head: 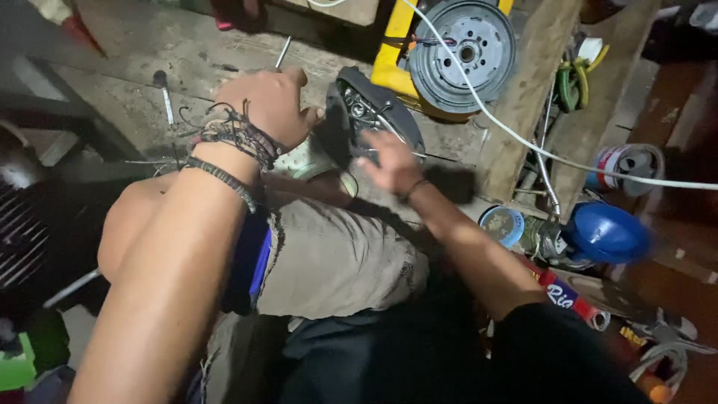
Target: The person is performing maintenance on a small engine, specifically tightening screws and adjusting components using a screwdriver and wrench.
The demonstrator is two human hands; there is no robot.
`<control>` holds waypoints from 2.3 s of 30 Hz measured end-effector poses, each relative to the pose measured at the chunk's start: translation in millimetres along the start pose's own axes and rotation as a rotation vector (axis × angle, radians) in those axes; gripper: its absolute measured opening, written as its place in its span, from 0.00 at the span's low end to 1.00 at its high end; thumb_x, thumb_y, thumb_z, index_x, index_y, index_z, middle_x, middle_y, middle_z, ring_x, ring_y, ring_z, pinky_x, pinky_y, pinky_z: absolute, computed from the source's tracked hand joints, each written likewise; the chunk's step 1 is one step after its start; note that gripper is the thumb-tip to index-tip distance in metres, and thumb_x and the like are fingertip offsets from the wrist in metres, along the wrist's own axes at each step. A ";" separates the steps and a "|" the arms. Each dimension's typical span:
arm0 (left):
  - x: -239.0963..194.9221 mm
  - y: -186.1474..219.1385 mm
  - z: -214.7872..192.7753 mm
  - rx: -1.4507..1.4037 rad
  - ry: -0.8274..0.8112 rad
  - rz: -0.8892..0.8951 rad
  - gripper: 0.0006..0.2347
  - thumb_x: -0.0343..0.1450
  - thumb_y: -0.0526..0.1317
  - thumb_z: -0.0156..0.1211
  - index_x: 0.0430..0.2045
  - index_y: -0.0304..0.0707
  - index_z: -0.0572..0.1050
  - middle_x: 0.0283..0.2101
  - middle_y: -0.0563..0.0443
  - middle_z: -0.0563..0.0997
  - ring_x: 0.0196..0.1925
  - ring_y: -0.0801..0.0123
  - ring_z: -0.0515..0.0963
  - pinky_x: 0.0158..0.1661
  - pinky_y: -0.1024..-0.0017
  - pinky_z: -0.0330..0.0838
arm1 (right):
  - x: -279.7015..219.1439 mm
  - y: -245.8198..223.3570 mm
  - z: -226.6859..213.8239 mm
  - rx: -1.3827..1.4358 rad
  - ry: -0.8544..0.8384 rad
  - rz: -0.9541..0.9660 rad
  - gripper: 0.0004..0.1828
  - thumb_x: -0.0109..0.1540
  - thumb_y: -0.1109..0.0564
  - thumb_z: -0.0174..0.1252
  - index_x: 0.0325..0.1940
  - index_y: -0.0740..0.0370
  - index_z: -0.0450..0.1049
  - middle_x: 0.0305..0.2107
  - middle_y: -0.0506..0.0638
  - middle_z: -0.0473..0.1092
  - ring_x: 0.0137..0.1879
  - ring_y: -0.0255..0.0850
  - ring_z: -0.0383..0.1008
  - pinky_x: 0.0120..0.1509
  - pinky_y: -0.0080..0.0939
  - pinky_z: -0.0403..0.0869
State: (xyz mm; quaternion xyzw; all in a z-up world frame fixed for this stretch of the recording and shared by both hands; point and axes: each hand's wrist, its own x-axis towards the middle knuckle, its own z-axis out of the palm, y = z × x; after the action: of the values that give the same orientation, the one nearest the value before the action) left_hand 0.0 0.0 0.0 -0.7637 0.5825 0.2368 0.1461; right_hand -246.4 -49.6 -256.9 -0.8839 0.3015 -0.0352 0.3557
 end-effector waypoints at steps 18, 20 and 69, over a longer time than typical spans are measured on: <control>26.4 55.0 -11.8 -0.011 0.065 0.079 0.21 0.72 0.55 0.57 0.52 0.41 0.77 0.44 0.33 0.84 0.47 0.39 0.85 0.45 0.46 0.78 | -127.6 330.1 -161.0 -0.012 0.328 0.893 0.22 0.68 0.52 0.58 0.19 0.56 0.69 0.09 0.46 0.59 0.17 0.47 0.65 0.29 0.49 0.67; 27.4 51.4 -10.7 -0.008 0.061 0.071 0.21 0.72 0.55 0.56 0.52 0.41 0.77 0.44 0.33 0.84 0.47 0.40 0.85 0.45 0.46 0.78 | -124.7 359.7 -144.7 -0.097 0.306 0.905 0.15 0.65 0.51 0.58 0.27 0.61 0.76 0.19 0.56 0.68 0.31 0.58 0.72 0.36 0.56 0.72; 29.0 36.1 -11.9 0.051 -0.058 0.030 0.23 0.74 0.56 0.51 0.57 0.40 0.70 0.50 0.35 0.82 0.48 0.37 0.83 0.40 0.41 0.80 | -78.4 146.4 -189.6 -0.112 0.833 0.283 0.08 0.66 0.59 0.58 0.48 0.56 0.77 0.37 0.50 0.77 0.39 0.44 0.75 0.44 0.46 0.72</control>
State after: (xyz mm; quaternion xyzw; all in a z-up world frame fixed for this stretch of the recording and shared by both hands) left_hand -26.3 -39.7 -3.5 -0.7437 0.5954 0.2459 0.1789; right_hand -437.1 -203.8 -198.9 -0.7623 0.5385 -0.3229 0.1569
